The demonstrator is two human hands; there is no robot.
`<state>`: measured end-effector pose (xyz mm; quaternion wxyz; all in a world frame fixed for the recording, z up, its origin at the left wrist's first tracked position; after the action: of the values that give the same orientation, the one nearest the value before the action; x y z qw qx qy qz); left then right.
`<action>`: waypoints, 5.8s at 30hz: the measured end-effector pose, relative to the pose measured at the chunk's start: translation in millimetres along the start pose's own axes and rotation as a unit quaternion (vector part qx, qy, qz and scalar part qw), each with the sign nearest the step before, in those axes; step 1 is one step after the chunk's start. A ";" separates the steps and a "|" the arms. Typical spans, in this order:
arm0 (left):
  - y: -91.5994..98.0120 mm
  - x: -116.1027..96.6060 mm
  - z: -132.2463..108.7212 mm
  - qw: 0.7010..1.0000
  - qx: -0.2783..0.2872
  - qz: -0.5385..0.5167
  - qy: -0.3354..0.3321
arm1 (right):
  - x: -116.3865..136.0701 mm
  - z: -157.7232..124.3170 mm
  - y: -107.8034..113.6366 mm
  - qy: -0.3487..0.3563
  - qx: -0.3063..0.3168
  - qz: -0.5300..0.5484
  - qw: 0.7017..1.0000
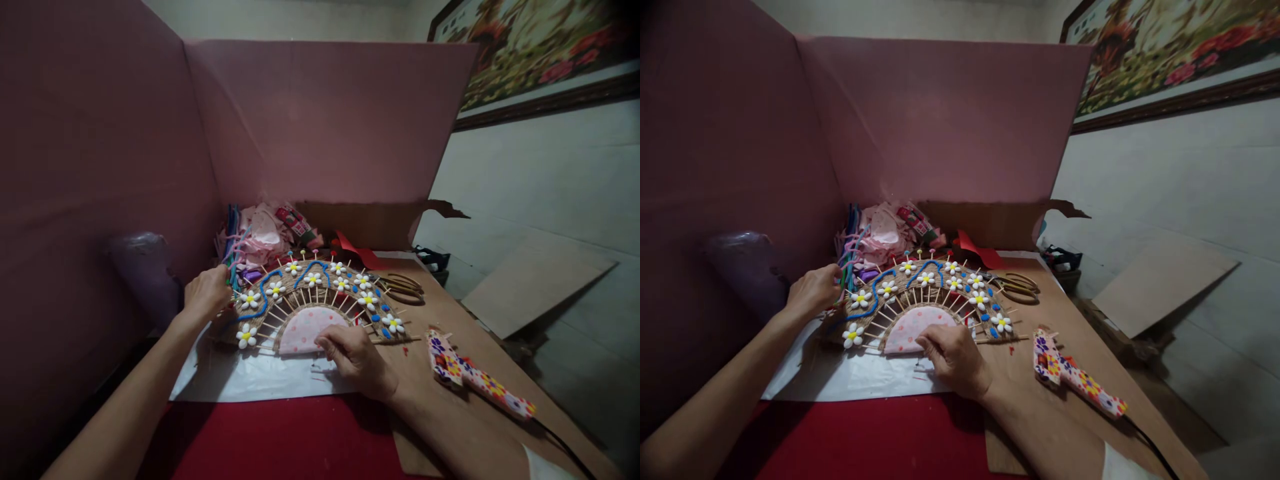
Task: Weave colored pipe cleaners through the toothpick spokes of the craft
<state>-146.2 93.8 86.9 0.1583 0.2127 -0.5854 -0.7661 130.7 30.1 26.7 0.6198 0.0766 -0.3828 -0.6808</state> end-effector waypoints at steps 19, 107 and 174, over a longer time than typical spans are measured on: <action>-18.5 -130.5 -133.6 0.614 0.443 -0.634 -0.160 | -22.9 2.0 22.0 -0.149 -0.274 0.208 0.927; -54.0 -112.2 -159.6 0.381 0.637 -0.669 0.043 | -14.0 -4.0 13.5 -0.020 -0.148 0.022 0.989; -62.0 -105.4 -145.5 0.557 0.538 -0.632 -0.015 | -26.6 7.0 8.4 -0.188 -0.134 0.291 0.928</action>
<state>19.2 41.4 9.2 -0.5194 0.5622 -0.6064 -0.2152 139.1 57.6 26.8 0.7120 -0.2513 -0.4026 -0.5175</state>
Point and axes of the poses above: each hand's wrist, its own z-axis towards the middle knuckle, its own y-axis out of the back of the hand, x = y × z, the point moved 5 cm from there along z, towards the middle knuckle, and after that the axes turned 12 degrees about y, right-handed, at the moved point
